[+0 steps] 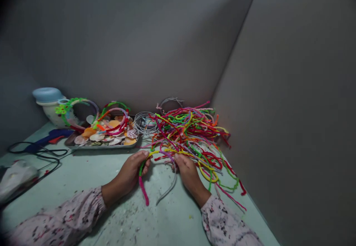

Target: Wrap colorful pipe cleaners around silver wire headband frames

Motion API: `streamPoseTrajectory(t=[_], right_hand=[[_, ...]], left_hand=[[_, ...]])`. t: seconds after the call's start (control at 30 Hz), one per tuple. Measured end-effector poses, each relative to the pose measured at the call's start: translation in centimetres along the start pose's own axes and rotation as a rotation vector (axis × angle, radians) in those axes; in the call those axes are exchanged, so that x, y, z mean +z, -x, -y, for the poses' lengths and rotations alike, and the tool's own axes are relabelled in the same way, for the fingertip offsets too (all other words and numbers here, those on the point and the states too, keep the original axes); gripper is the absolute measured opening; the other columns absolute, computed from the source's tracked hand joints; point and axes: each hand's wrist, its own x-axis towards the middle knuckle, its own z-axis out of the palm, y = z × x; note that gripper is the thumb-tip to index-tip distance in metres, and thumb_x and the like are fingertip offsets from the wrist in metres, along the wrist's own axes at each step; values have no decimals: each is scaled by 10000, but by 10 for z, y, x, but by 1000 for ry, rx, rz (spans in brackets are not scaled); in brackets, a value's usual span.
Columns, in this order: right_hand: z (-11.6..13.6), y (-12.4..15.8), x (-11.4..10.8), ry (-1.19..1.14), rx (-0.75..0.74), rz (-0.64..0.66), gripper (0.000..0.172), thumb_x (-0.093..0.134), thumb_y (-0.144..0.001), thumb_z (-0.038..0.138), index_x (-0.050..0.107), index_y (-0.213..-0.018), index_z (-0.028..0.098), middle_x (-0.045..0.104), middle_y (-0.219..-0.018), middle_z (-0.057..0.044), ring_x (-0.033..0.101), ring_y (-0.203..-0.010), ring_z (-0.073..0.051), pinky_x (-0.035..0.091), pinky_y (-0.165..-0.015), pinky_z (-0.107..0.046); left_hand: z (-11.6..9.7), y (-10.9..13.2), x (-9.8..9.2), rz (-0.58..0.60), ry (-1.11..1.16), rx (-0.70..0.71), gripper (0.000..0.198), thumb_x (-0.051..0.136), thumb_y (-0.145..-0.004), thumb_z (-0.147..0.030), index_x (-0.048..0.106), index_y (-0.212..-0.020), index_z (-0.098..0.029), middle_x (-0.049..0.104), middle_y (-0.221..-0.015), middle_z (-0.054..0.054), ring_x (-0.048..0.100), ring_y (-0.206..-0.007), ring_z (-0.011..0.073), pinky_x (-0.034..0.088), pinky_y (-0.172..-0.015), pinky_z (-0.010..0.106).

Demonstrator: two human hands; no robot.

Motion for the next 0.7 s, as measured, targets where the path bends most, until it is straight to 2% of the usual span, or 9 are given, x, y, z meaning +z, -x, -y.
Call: streamPoseTrajectory(t=[0.27,0.4,0.57,0.7], right_hand=[[-5,4,1,112,-66,36,316,483,-882,443,573,-707,196,557,-648,8,504,-628,-154,389,-621,-266],[-3,3,0,120,-63,27,294,484,-879,419,553,-690,204,530,-629,16,485,-611,-150,379,-599,-258],[-2,2,0,63,-61,47,309,490,-871,432,549,-667,207,540,-628,12,493,-614,-152,389,-596,-258],[-3,3,0,-4,-42,98,296,491,-875,443,590,-732,203,569,-657,7,514,-632,-153,408,-623,-265]], left_hand=[[2,-3,-2,4,46,-16,248,616,-793,-367,528,-725,-145,539,-591,-30,441,-432,50,331,-422,165],[0,-2,-1,18,-14,-2,282,595,-812,-392,531,-702,-141,538,-584,-24,442,-436,48,334,-428,166],[0,-5,0,-8,12,-27,284,621,-790,-392,535,-694,-139,539,-579,-23,442,-425,48,328,-414,169],[2,-8,-2,-27,76,-48,256,640,-779,-365,539,-714,-139,541,-585,-26,439,-420,43,327,-402,158]])
